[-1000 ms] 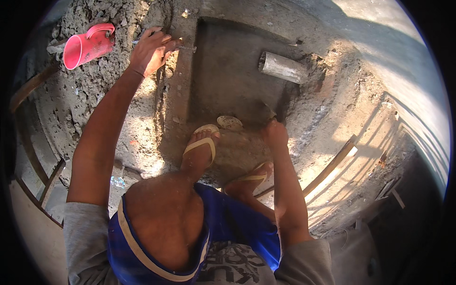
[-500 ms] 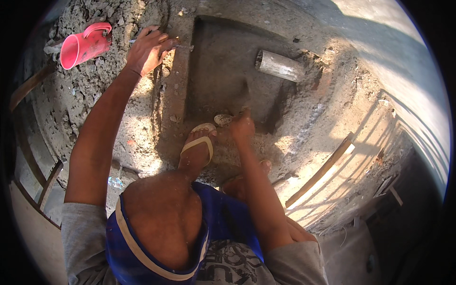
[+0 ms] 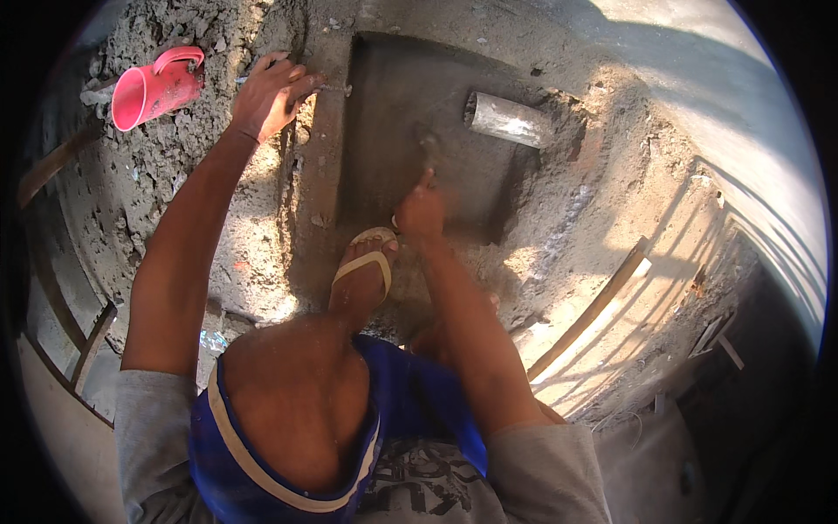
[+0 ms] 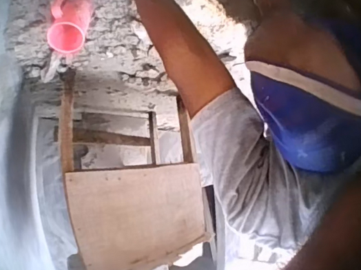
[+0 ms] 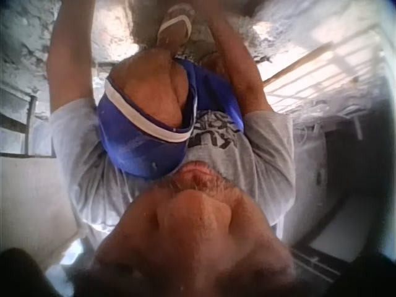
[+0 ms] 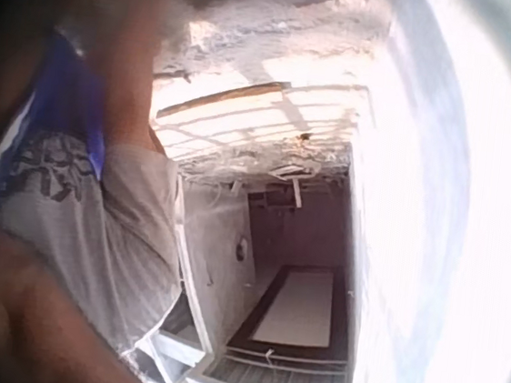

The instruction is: The person uses a hatchet to chip away at the edges of a hole in a concrete floor and then uses a trowel to scrape and move debris within the hole.

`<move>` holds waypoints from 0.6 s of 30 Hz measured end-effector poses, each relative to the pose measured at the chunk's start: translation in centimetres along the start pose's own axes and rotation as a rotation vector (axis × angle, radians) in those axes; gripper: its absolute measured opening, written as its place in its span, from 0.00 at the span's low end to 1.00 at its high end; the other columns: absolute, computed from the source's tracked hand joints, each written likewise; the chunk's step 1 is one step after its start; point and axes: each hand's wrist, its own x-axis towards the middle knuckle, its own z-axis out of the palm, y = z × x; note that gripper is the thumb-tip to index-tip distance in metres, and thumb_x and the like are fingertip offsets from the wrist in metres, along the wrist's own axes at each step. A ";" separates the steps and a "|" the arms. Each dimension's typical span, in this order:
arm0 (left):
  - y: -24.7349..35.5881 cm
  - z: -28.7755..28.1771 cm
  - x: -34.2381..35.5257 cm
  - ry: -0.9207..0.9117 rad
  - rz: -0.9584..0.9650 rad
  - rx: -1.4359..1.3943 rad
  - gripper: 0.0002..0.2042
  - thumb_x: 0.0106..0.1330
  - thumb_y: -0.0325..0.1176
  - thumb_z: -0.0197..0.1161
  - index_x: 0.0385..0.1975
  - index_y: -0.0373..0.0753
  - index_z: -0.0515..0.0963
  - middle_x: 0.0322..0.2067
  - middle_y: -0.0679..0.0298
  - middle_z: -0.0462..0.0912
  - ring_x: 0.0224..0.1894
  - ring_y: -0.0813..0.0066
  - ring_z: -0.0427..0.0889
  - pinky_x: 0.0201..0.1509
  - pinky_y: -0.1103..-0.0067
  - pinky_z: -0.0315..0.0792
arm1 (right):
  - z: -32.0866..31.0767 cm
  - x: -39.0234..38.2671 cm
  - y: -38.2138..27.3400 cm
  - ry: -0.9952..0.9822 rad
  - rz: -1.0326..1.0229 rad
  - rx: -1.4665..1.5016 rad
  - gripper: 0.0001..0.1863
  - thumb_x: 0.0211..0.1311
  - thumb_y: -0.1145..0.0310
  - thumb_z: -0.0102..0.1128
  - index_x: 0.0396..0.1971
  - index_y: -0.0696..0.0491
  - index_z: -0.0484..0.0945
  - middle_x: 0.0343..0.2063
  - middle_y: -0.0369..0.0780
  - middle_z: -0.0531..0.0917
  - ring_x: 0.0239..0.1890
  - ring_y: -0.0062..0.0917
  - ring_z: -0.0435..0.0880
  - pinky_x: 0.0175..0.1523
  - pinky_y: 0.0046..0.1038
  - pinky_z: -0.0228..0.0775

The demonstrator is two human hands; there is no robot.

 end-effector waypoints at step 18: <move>0.8 -0.7 0.3 0.032 -0.009 0.078 0.09 0.64 0.36 0.64 0.43 0.53 0.86 0.44 0.74 0.86 0.49 0.74 0.80 0.66 0.72 0.68 | -1.5 1.5 2.3 -0.322 0.013 0.488 0.36 0.59 0.64 0.65 0.68 0.54 0.66 0.35 0.53 0.86 0.37 0.45 0.86 0.45 0.42 0.78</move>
